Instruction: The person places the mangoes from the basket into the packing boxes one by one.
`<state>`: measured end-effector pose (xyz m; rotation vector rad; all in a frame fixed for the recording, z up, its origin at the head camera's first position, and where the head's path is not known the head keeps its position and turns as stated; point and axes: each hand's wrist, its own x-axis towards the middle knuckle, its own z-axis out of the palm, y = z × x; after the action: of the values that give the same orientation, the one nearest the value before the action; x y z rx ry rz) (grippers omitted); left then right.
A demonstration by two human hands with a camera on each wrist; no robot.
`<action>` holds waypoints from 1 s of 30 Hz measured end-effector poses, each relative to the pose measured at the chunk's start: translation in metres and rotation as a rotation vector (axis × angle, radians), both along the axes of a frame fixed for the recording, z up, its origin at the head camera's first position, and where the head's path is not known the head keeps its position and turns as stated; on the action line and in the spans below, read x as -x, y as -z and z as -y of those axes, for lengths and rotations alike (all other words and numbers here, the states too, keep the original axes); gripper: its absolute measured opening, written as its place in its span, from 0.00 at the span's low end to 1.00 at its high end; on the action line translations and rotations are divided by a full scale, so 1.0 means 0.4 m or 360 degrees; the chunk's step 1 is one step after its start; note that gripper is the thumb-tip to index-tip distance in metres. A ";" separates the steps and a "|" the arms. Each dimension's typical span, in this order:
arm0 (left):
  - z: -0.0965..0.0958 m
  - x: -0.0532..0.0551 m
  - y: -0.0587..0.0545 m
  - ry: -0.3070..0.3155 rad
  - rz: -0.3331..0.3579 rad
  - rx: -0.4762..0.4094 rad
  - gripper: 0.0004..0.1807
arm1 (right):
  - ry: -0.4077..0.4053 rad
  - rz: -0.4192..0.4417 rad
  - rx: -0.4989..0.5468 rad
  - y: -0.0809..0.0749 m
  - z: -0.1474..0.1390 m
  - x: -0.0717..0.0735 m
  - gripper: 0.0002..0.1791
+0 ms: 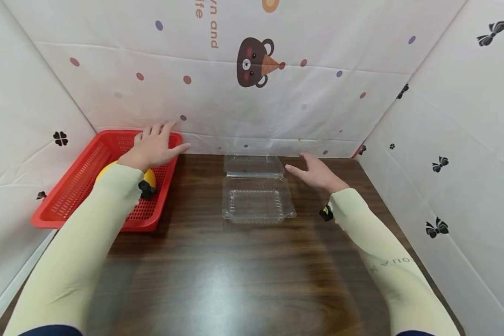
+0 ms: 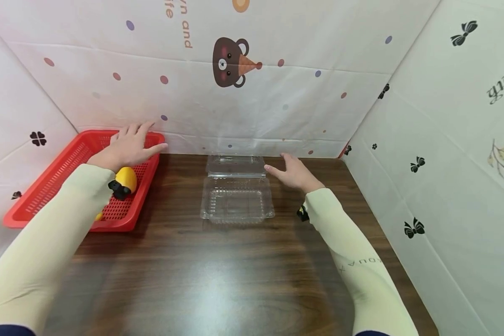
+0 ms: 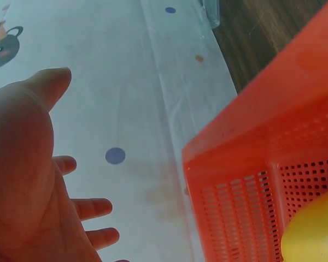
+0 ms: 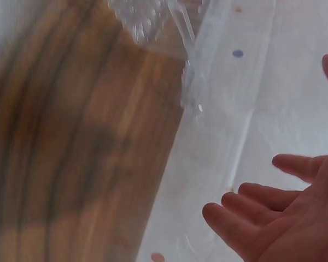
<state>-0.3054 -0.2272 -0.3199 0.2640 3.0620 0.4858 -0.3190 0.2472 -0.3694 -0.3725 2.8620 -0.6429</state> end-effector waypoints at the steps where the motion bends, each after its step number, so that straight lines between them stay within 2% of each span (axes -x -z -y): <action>1: 0.003 -0.001 0.000 -0.0003 0.0005 -0.0007 0.54 | 0.0012 0.0016 0.0011 0.005 0.003 -0.006 0.57; 10: 0.040 0.001 -0.008 -0.0026 0.0024 -0.0012 0.51 | 0.0089 0.0105 0.0077 0.053 0.019 -0.028 0.52; 16: 0.067 -0.004 -0.014 -0.0023 0.0047 -0.0013 0.51 | 0.0133 0.0168 0.0123 0.067 0.029 -0.046 0.50; 21: 0.085 -0.012 -0.018 0.0014 0.0124 0.0029 0.51 | 0.0160 0.0231 0.0149 0.078 0.034 -0.065 0.48; 30: 0.124 -0.020 -0.018 0.0026 0.0260 0.0082 0.53 | 0.0255 0.0429 0.0400 0.104 0.039 -0.086 0.43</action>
<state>-0.2973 -0.2769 -0.3126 0.2346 2.9067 0.4051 -0.2848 0.2317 -0.4109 -0.0814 2.5767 -1.0041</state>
